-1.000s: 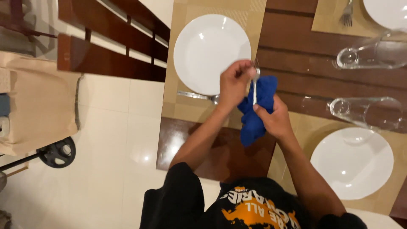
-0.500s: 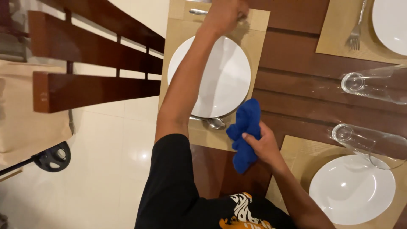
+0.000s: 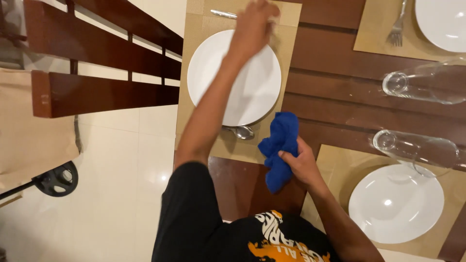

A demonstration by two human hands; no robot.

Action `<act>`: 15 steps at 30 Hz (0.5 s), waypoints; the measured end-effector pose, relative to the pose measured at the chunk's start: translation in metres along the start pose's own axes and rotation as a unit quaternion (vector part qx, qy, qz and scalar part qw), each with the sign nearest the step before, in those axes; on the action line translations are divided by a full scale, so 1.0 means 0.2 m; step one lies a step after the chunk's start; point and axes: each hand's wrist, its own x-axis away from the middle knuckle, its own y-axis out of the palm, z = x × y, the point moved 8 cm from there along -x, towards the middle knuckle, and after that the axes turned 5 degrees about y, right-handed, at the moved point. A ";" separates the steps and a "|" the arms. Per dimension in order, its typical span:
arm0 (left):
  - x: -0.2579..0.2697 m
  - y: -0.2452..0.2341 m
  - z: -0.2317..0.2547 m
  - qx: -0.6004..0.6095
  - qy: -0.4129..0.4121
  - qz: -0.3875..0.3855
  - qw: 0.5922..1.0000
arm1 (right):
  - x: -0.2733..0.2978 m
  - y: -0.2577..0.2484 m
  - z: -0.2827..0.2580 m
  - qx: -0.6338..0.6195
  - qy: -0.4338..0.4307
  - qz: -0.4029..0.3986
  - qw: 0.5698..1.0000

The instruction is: The person dries silverware, including forks, spoons, and knives, using a blue cloth. They wipe each piece individually and place them on a white plate. The person also wipes the plate itself with the cloth.

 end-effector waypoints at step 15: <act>1.00 -0.03 1.70 0.483 -0.052 -0.137 0.863 | 0.64 -0.53 0.26 -0.154 -0.085 -0.051 0.983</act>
